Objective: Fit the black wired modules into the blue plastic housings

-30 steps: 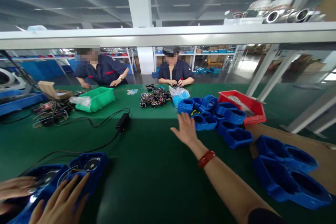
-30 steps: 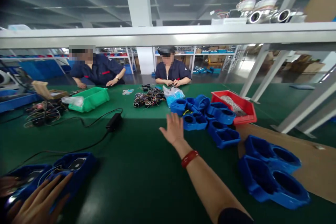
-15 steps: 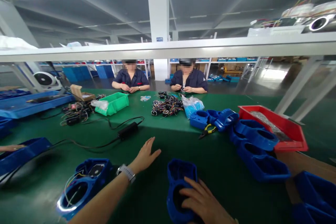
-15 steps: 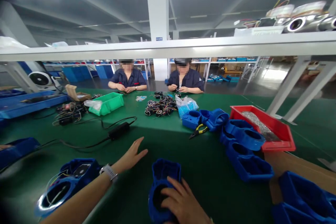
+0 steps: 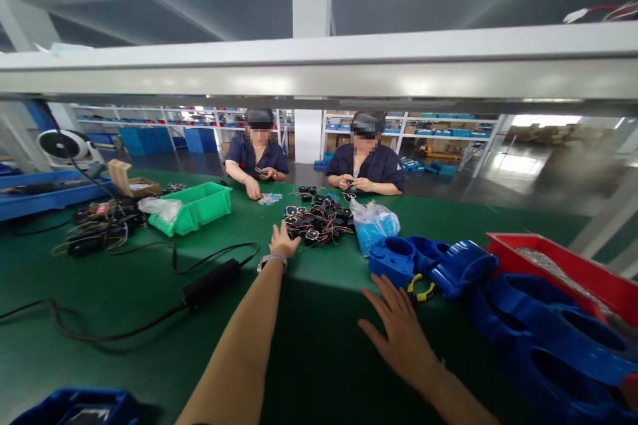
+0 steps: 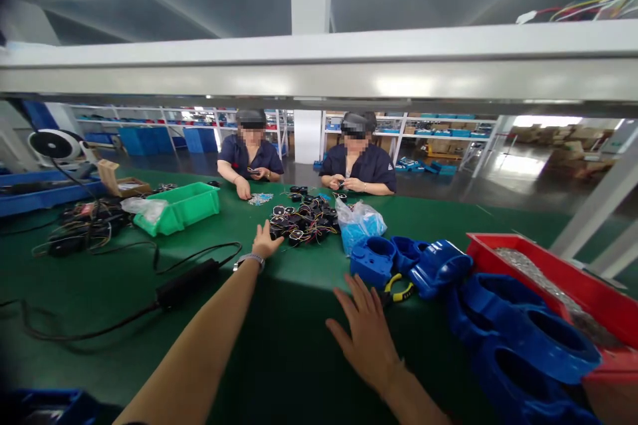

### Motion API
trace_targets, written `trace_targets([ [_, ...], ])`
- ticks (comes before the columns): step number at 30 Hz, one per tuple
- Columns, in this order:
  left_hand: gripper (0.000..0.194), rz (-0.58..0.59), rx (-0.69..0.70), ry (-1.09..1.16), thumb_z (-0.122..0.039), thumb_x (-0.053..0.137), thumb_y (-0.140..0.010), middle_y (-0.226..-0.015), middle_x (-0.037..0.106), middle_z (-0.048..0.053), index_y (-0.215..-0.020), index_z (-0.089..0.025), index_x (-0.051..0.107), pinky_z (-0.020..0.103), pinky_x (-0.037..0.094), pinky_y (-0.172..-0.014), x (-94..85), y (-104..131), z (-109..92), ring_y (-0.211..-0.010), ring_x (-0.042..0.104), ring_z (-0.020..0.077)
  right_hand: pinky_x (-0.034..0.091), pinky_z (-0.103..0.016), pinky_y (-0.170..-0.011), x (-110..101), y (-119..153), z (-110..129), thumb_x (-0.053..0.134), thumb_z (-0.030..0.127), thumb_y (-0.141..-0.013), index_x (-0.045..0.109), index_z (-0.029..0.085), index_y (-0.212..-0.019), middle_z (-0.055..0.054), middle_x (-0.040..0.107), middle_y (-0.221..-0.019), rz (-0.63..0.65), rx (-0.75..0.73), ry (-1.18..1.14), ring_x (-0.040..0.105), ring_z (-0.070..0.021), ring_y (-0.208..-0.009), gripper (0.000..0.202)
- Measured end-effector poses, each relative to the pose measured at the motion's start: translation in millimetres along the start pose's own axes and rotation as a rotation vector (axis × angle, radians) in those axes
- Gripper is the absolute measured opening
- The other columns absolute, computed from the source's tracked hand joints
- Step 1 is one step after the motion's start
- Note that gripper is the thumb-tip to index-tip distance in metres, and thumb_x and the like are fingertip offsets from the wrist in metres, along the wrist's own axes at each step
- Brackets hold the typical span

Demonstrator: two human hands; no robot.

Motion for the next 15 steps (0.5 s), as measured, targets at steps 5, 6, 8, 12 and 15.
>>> trace_targets([
  [5,0.074,0.091,0.178,-0.166,-0.045,0.054,-0.089,-0.154,0.019,0.015,-0.149,-0.021,0.017,0.06,0.016,-0.111,12.6,40,11,-0.139,0.024,0.0334,0.023,-0.067,-0.104,9,-72,-49,0.053,0.033,-0.089,0.046,0.024,-0.137,-0.013,0.033,-0.149,-0.096,0.062,0.337,0.03,-0.037,-0.134,0.049],
  [6,0.073,0.107,0.219,-0.196,-0.045,0.052,-0.089,-0.154,0.019,0.015,-0.149,-0.022,0.017,0.06,0.013,-0.111,13.6,53,14,-0.14,0.022,0.0326,0.026,-0.068,-0.101,10,-74,-57,0.052,0.03,-0.089,0.047,0.024,-0.136,-0.013,0.036,-0.147,-0.088,0.06,0.33,0.035,-0.0369,-0.132,0.048],
  [8,0.068,0.146,0.292,-0.243,-0.047,0.048,-0.09,-0.155,0.019,0.012,-0.148,-0.023,0.022,0.062,0.011,-0.11,13.7,77,19,-0.141,0.019,0.031,0.03,-0.066,-0.1,10,-68,-69,0.051,0.028,-0.088,0.048,0.025,-0.135,-0.012,0.038,-0.146,-0.079,0.033,0.307,0.038,-0.0347,-0.13,0.047],
  [12,0.063,0.209,0.381,-0.285,-0.052,0.043,-0.09,-0.156,0.018,0.009,-0.146,-0.027,0.027,0.063,0.011,-0.109,9.4,104,22,-0.142,0.019,0.0298,0.03,-0.057,-0.106,0,-31,-77,0.05,0.037,-0.089,0.052,0.024,-0.129,-0.008,0.039,-0.146,-0.075,0.009,0.281,0.036,-0.0298,-0.132,0.042],
  [15,0.062,0.222,0.382,-0.282,-0.049,0.044,-0.09,-0.154,0.022,0.012,-0.145,-0.024,0.029,0.066,0.014,-0.107,5.8,107,19,-0.141,0.021,0.031,0.029,-0.053,-0.11,-15,8,-72,0.052,0.041,-0.088,0.053,0.026,-0.126,-0.006,0.042,-0.144,-0.043,-0.02,0.171,0.039,-0.0262,-0.131,0.041],
])
Point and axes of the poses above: each hand's wrist, its own y-axis away from the middle knuckle, its own x-axis out of the palm, z = x × y, the point moved 2 cm from there along -y, towards the middle knuckle
